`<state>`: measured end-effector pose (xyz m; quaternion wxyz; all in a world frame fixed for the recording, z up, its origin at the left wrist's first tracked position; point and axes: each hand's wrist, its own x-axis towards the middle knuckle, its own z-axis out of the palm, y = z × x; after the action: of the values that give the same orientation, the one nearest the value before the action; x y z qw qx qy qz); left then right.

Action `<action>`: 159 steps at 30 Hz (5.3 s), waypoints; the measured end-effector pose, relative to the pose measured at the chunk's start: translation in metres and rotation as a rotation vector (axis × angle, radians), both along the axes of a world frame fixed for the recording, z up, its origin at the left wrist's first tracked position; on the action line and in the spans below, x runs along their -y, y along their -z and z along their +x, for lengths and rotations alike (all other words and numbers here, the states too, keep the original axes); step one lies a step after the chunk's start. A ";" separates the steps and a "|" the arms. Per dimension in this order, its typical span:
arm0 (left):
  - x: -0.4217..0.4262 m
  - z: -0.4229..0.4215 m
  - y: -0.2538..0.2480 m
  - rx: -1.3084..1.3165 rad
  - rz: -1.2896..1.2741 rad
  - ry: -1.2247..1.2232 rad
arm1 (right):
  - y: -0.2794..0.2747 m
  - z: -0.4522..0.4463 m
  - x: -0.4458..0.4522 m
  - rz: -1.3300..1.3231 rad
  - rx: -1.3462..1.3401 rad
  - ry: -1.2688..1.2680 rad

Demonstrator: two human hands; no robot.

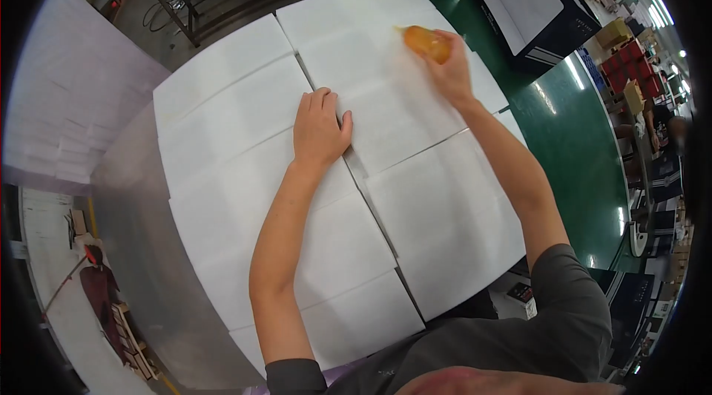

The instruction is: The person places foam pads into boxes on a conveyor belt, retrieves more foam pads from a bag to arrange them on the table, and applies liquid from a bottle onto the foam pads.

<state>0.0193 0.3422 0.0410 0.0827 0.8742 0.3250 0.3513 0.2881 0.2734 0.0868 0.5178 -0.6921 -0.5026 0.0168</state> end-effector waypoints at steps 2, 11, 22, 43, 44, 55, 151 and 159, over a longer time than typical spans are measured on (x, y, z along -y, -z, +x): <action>0.003 -0.005 -0.003 -0.021 0.002 -0.004 | -0.004 -0.042 -0.004 -0.021 -0.091 -0.124; -0.008 -0.017 -0.004 -0.019 -0.006 -0.012 | 0.006 -0.081 0.036 -0.044 -0.022 -0.423; -0.016 -0.019 0.007 0.042 0.052 0.009 | 0.004 0.081 0.049 -0.067 0.086 0.123; -0.026 -0.094 -0.008 0.113 0.148 -0.213 | -0.033 -0.112 -0.011 -0.048 -0.105 -0.331; -0.032 -0.133 -0.006 0.030 0.128 -0.345 | -0.031 -0.129 -0.019 -0.057 -0.098 -0.338; -0.015 -0.232 -0.014 -0.113 -0.239 -0.824 | 0.004 -0.237 -0.082 0.021 0.002 -0.506; 0.003 -0.037 0.032 0.125 -0.119 -0.027 | 0.014 -0.036 0.060 -0.095 0.000 -0.084; -0.006 -0.158 0.020 0.179 0.095 -0.424 | 0.026 -0.147 0.009 0.036 -0.035 -0.411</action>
<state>-0.1389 0.3484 0.0213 -0.0057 0.7546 0.4761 0.4516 0.1407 0.2649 0.0609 0.5244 -0.5652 -0.6244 0.1252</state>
